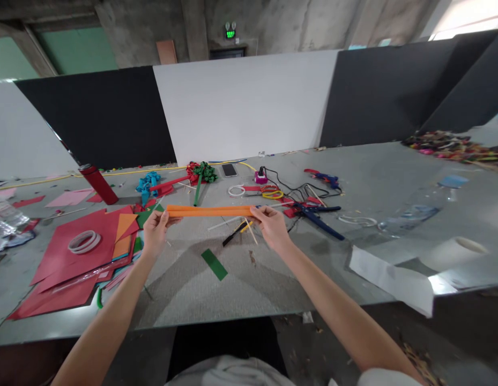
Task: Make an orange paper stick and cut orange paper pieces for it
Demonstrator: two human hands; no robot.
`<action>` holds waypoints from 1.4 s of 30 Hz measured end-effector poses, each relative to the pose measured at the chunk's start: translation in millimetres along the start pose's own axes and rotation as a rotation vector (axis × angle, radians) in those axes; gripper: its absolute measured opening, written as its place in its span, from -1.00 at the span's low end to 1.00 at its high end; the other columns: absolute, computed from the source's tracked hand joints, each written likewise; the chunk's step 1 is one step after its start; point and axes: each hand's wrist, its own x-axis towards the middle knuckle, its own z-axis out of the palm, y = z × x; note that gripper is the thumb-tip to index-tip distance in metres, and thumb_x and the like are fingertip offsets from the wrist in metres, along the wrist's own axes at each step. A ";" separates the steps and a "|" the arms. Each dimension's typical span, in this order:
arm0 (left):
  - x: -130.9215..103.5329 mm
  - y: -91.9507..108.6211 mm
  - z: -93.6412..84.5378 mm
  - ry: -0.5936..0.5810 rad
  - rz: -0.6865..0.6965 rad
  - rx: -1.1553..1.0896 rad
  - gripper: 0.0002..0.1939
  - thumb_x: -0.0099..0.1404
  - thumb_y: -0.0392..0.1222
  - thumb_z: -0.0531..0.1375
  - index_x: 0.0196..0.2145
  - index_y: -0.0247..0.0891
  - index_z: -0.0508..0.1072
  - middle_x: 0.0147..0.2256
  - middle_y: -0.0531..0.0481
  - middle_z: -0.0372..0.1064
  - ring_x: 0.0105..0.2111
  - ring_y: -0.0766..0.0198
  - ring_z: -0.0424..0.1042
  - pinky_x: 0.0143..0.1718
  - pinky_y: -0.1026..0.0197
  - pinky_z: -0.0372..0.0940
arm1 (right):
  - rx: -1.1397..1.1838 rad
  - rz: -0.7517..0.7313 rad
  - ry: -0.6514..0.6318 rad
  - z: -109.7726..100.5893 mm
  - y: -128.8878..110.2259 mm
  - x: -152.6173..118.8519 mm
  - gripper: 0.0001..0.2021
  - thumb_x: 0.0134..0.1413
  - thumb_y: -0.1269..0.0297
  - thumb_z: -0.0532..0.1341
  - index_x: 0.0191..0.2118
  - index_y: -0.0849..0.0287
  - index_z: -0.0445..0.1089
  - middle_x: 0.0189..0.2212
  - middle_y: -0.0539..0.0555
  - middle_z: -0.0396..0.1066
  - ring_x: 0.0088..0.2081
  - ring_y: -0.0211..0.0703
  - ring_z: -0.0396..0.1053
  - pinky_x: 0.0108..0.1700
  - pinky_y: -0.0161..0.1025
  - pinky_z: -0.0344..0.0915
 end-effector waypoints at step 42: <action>2.7 50.9 107.3 0.096 -0.256 -0.831 -0.35 0.39 0.10 0.20 -0.65 -0.19 -0.06 -0.75 0.23 -0.23 -0.76 0.48 -0.15 -0.71 0.33 -0.05 | -0.094 -0.228 0.006 32.9 15.4 -41.6 -0.76 -0.04 0.08 0.46 -0.48 0.08 0.48 -0.35 0.08 0.59 -0.27 -0.06 0.53 -0.10 -0.06 0.48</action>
